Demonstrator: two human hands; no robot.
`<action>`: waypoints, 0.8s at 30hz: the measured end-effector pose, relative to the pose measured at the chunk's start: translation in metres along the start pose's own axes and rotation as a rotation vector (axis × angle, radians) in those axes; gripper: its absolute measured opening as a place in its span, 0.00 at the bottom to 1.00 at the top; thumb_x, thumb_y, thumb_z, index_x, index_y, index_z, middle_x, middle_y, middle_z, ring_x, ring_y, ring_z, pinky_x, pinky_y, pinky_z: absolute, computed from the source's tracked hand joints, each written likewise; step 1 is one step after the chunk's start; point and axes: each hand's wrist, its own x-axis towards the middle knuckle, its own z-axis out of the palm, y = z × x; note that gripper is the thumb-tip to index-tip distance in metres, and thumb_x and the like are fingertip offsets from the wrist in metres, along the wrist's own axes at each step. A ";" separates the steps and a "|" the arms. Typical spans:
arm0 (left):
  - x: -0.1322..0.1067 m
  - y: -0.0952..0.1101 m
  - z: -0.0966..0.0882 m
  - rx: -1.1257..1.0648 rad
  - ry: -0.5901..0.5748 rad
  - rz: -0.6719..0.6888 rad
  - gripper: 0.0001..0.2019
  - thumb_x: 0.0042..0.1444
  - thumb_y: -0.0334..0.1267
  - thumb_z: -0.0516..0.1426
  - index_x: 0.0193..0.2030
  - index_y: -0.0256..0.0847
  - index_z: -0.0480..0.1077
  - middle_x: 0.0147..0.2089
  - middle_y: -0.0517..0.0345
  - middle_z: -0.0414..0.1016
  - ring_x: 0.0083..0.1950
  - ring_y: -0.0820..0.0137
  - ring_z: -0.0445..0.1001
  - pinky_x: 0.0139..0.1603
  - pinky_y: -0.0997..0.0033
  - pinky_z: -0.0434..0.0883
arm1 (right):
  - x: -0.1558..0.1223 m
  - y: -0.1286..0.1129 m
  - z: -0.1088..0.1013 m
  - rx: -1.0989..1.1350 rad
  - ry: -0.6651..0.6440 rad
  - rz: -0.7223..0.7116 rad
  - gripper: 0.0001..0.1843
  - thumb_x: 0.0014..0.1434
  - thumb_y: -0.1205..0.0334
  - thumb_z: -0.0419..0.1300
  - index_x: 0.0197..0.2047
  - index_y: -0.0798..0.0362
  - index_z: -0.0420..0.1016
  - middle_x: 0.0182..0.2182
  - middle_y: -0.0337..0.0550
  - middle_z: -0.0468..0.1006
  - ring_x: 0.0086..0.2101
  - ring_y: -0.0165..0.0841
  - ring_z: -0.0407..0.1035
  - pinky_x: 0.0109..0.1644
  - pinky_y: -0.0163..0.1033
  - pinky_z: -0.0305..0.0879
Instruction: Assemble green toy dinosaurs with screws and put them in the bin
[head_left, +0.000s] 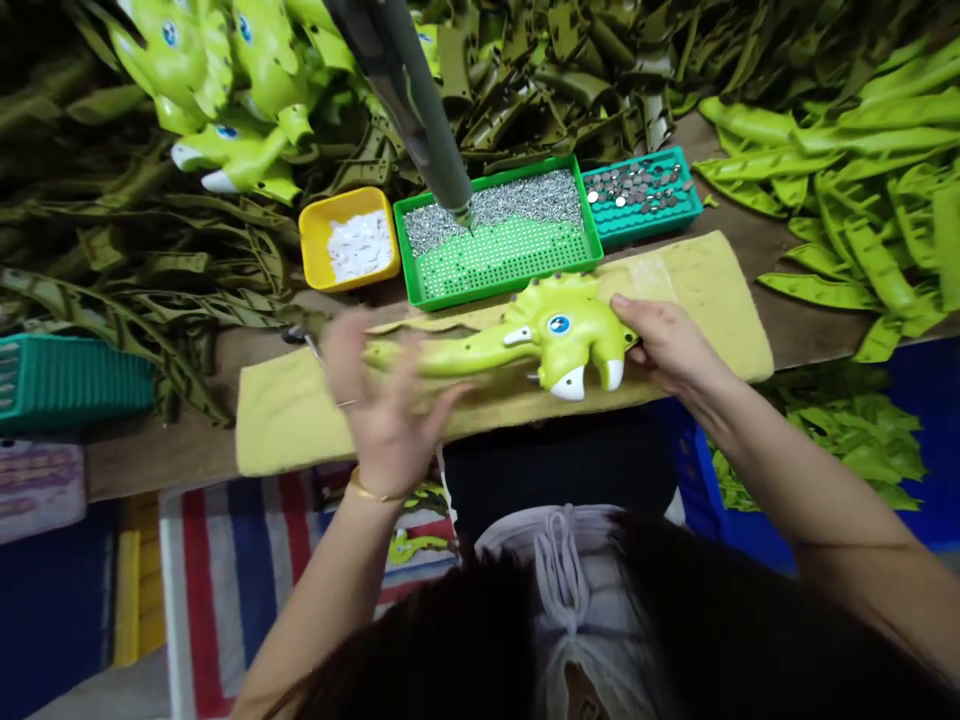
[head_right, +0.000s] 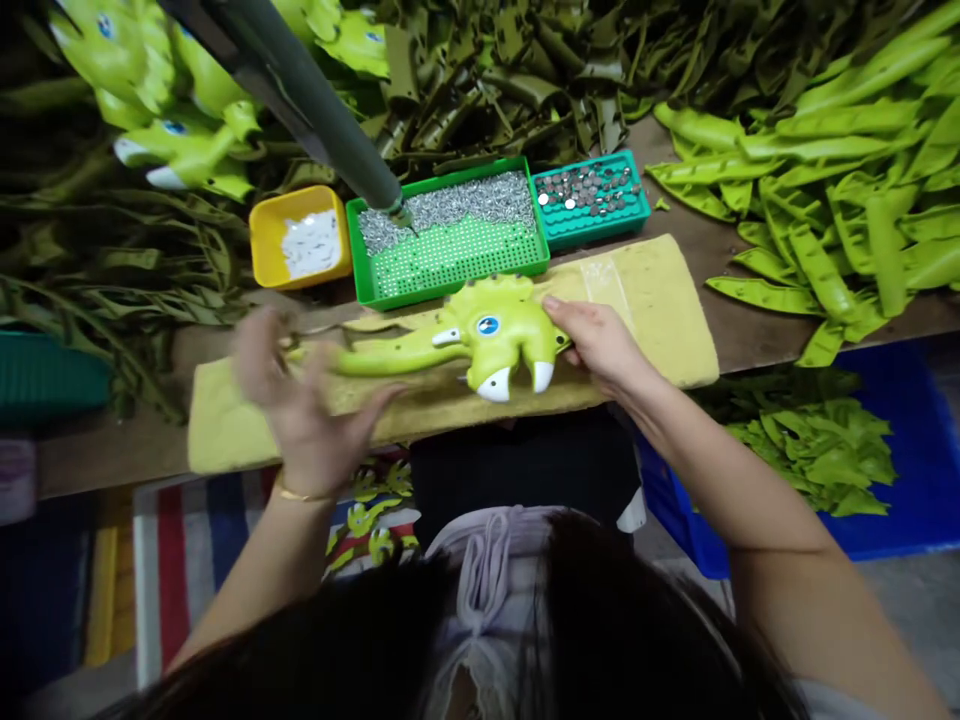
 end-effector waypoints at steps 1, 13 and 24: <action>0.003 0.003 0.000 0.091 -0.064 0.093 0.17 0.58 0.48 0.59 0.54 0.49 0.73 0.59 0.50 0.74 0.66 0.53 0.66 0.70 0.43 0.56 | -0.001 -0.004 -0.003 -0.093 -0.051 0.007 0.30 0.52 0.31 0.58 0.21 0.52 0.67 0.13 0.33 0.60 0.14 0.22 0.48 0.15 0.33 0.44; 0.046 0.023 0.004 0.235 -0.210 0.294 0.20 0.56 0.52 0.58 0.51 0.46 0.76 0.47 0.47 0.81 0.46 0.53 0.79 0.50 0.57 0.72 | -0.012 -0.039 -0.023 -0.898 -0.052 -0.911 0.18 0.60 0.49 0.61 0.48 0.50 0.77 0.44 0.46 0.83 0.44 0.39 0.77 0.50 0.47 0.73; 0.037 0.026 0.011 0.157 0.066 0.462 0.12 0.57 0.44 0.59 0.46 0.47 0.78 0.44 0.51 0.82 0.42 0.59 0.81 0.46 0.65 0.75 | 0.000 -0.042 0.062 -1.016 -0.161 -1.057 0.22 0.67 0.50 0.48 0.50 0.53 0.76 0.40 0.49 0.81 0.38 0.36 0.75 0.39 0.41 0.71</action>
